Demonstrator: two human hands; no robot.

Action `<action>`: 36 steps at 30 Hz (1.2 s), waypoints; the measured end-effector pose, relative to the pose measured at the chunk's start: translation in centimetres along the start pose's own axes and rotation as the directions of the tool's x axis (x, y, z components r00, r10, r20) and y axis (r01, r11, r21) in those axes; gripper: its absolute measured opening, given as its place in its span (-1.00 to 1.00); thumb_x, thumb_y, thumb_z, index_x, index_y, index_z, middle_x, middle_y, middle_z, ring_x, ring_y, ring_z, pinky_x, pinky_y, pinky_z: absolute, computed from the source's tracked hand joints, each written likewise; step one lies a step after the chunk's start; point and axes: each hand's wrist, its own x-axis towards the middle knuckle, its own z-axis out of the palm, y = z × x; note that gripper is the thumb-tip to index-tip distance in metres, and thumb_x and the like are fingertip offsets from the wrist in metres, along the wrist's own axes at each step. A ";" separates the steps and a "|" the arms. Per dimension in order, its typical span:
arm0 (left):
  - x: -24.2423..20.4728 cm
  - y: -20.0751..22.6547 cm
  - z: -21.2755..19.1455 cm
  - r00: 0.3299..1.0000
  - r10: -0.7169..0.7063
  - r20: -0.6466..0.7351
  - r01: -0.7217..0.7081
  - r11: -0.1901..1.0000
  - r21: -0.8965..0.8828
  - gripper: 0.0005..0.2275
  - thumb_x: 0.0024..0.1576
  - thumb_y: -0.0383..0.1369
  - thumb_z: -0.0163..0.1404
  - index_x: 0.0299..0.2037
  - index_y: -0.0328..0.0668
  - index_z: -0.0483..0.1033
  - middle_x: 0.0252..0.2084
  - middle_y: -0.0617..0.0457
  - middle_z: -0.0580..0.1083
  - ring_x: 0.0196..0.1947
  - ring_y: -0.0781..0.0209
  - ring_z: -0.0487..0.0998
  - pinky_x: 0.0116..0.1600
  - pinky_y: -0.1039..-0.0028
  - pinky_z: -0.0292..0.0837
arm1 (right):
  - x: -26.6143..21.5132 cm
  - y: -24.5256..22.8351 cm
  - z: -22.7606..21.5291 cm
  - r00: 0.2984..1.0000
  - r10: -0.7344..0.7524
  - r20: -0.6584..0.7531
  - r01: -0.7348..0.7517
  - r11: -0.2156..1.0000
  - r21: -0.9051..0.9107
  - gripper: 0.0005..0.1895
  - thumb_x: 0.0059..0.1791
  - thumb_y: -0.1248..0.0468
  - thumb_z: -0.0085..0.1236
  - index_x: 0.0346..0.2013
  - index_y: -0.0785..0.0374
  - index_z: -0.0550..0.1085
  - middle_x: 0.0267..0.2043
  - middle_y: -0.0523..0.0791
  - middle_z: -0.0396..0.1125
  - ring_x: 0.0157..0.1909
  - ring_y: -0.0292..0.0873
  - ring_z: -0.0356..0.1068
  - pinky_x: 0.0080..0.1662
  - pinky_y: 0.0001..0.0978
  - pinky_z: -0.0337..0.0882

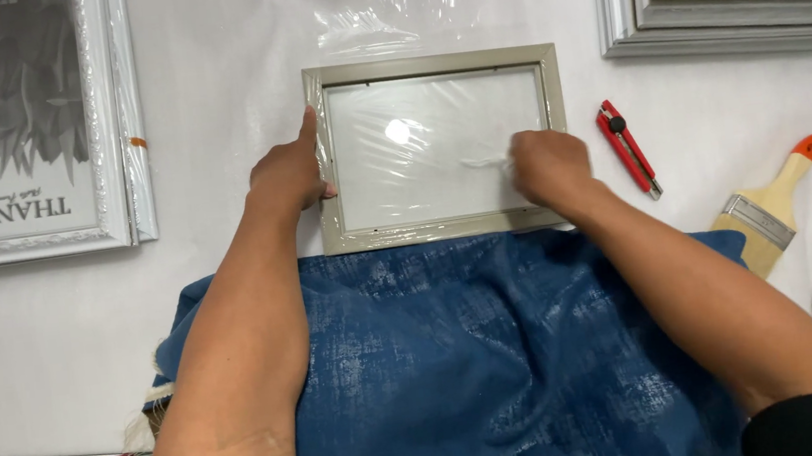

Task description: Assembling a picture frame by cleaning the glass, inserting the picture and backing, and securing the clips.

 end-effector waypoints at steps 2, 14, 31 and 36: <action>0.5 -0.3 0.3 1.000 -0.003 0.002 0.003 1.000 0.017 -0.05 0.03 -0.32 0.30 0.57 -0.05 -0.15 0.05 -0.43 0.53 0.17 -0.35 0.50 0.21 -0.21 0.35 | -0.6 2.8 -0.1 0.998 0.058 0.033 -0.058 0.998 0.007 -0.75 -0.08 0.37 0.11 -0.16 0.37 0.61 -0.30 0.20 0.50 -0.14 0.32 0.54 -0.13 0.14 0.50; 1.1 -1.1 0.9 0.999 0.035 -0.031 -0.034 0.999 0.029 -0.03 -0.01 -0.27 0.33 0.56 -0.08 -0.10 0.02 -0.37 0.55 0.15 -0.32 0.52 0.21 -0.14 0.39 | -0.5 1.5 1.3 0.994 0.062 0.092 -0.071 0.992 0.100 -0.69 -0.06 0.31 0.19 -0.03 0.25 0.61 -0.15 0.25 0.51 0.02 0.36 0.50 0.02 0.13 0.48; 1.1 -1.0 0.4 0.997 0.069 -0.027 -0.068 0.997 0.040 -0.14 0.11 -0.44 0.22 0.56 -0.10 -0.13 0.09 -0.34 0.52 0.18 -0.30 0.49 0.18 -0.18 0.41 | 2.4 -18.0 5.2 0.935 -0.297 -0.195 0.338 0.912 0.232 -0.81 -0.06 0.35 0.08 -0.25 0.42 0.53 -0.41 0.15 0.44 -0.25 0.30 0.53 -0.21 0.08 0.56; 0.6 -0.9 0.2 0.999 0.051 0.006 -0.051 0.998 0.023 -0.05 0.03 -0.32 0.31 0.56 -0.10 -0.12 0.09 -0.36 0.52 0.21 -0.32 0.47 0.22 -0.20 0.35 | 0.8 -9.8 3.7 0.987 -0.161 -0.026 0.162 0.983 0.083 -0.79 -0.05 0.41 0.04 -0.16 0.44 0.52 -0.33 0.18 0.48 -0.16 0.32 0.54 -0.15 0.17 0.53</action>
